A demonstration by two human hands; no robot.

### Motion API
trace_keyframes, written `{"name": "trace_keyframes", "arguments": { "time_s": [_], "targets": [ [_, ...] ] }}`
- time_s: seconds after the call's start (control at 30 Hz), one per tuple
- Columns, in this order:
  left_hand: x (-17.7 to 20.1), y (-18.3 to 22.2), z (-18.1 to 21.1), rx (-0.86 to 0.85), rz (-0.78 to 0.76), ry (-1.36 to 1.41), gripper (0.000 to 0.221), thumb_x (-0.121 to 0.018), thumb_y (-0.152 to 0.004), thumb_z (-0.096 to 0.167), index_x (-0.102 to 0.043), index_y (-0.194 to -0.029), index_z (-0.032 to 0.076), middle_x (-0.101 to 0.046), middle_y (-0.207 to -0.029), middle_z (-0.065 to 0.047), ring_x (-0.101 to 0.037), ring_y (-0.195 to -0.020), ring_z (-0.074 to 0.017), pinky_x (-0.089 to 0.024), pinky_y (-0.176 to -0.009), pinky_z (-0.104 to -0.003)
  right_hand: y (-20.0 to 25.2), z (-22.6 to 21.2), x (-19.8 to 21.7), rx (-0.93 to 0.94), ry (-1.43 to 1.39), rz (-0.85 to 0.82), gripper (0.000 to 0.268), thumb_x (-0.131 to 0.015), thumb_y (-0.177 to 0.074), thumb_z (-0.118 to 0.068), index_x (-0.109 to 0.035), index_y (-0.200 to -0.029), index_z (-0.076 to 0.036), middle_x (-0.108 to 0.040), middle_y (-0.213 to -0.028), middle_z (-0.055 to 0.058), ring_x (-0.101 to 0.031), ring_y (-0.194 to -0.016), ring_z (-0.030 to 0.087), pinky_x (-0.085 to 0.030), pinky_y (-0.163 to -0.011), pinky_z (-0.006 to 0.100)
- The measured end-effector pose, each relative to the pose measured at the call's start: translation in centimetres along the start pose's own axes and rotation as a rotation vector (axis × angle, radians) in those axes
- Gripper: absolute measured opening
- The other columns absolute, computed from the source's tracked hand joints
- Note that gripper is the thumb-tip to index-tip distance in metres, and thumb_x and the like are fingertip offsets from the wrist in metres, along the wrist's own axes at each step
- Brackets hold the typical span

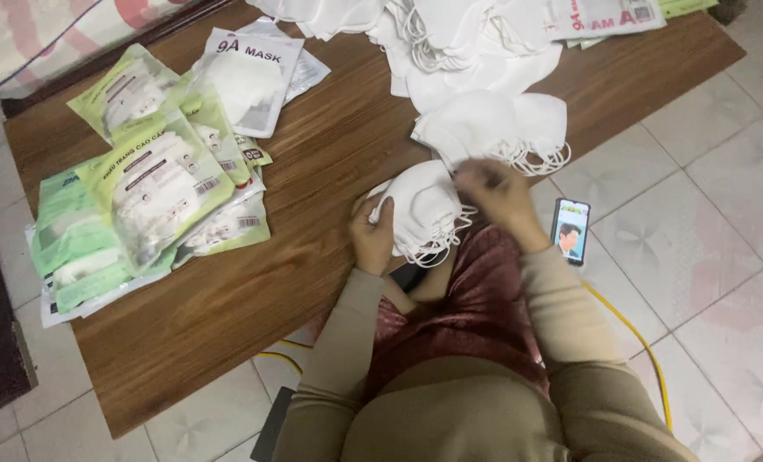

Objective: A person is manually inspecting, folding, and stacking white face masks at a packing station.

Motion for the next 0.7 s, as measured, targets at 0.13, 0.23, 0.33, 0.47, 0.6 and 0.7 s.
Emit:
{"name": "trace_keyframes", "arguments": {
  "time_s": [0.13, 0.23, 0.33, 0.47, 0.6, 0.7],
  "targets": [
    [-0.1, 0.1, -0.3, -0.052, 0.005, 0.016, 0.014, -0.075, -0.096, 0.011, -0.077, -0.108, 0.003, -0.068, -0.103, -0.015, -0.066, -0.105, -0.0294, -0.048, -0.100, -0.043, -5.2, 5.3, 3.9, 0.103, 0.389, 0.338, 0.031, -0.082, -0.099, -0.035, -0.076, -0.113, -0.008, -0.075, -0.097, 0.014, -0.074, -0.092, 0.034, -0.061, -0.073, 0.044],
    [-0.2, 0.2, -1.1, -0.104, -0.024, 0.011, 0.014, -0.074, -0.096, 0.010, -0.076, -0.109, 0.004, -0.068, -0.103, -0.014, -0.067, -0.105, -0.0291, -0.049, -0.098, -0.042, -8.2, 10.0, 3.9, -0.116, 0.550, 0.343, 0.067, -0.085, -0.091, -0.048, -0.064, -0.135, -0.002, -0.071, -0.116, 0.019, -0.071, -0.108, 0.037, -0.057, -0.088, 0.058],
    [-0.2, 0.0, -1.2, -0.158, 0.001, 0.032, 0.016, -0.077, -0.093, 0.008, -0.077, -0.108, 0.005, -0.069, -0.104, -0.015, -0.068, -0.105, -0.0321, -0.050, -0.097, -0.043, -8.9, 9.4, 3.2, -0.241, 0.587, 0.388, 0.067, -0.094, -0.081, -0.036, -0.066, -0.133, -0.004, -0.071, -0.111, 0.021, -0.069, -0.108, 0.043, -0.057, -0.087, 0.060],
    [0.2, 0.1, 1.3, -0.156, -0.048, 0.010, 0.029, -0.070, -0.095, 0.007, -0.068, -0.123, 0.001, -0.070, -0.118, -0.019, -0.066, -0.111, -0.0327, -0.052, -0.099, -0.041, -7.5, 3.5, 2.2, -0.024, 0.731, 0.510, 0.048, -0.082, -0.076, -0.017, -0.068, -0.121, -0.007, -0.072, -0.098, 0.013, -0.063, -0.096, 0.035, -0.053, -0.083, 0.048],
    [0.1, 0.1, 2.1, -0.191, -0.114, -0.081, 0.022, -0.066, -0.096, 0.004, -0.072, -0.118, 0.002, -0.067, -0.119, -0.013, -0.065, -0.109, -0.0253, -0.055, -0.098, -0.034, -5.5, 1.0, 2.7, 0.174, 0.323, 0.618, 0.025, -0.072, -0.083, -0.006, -0.070, -0.108, -0.001, -0.073, -0.093, 0.012, -0.069, -0.079, 0.024, -0.057, -0.073, 0.033],
    [-0.1, 0.1, 1.5, -0.090, -0.130, -0.048, 0.020, -0.064, -0.098, 0.006, -0.073, -0.116, 0.005, -0.064, -0.119, -0.011, -0.063, -0.108, -0.0236, -0.054, -0.097, -0.033, -3.1, -0.6, 2.9, -0.067, -0.434, 0.519, 0.018, -0.068, -0.093, -0.003, -0.064, -0.109, 0.001, -0.068, -0.090, 0.009, -0.067, -0.062, 0.012, -0.055, -0.051, 0.022]
  ]
}}
Point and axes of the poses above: each hand's wrist, its own y-axis away from the middle knuckle, its own x-axis out of the back of the hand, z = x × y, the point moved 6 cm from there along -y, towards the middle knuckle
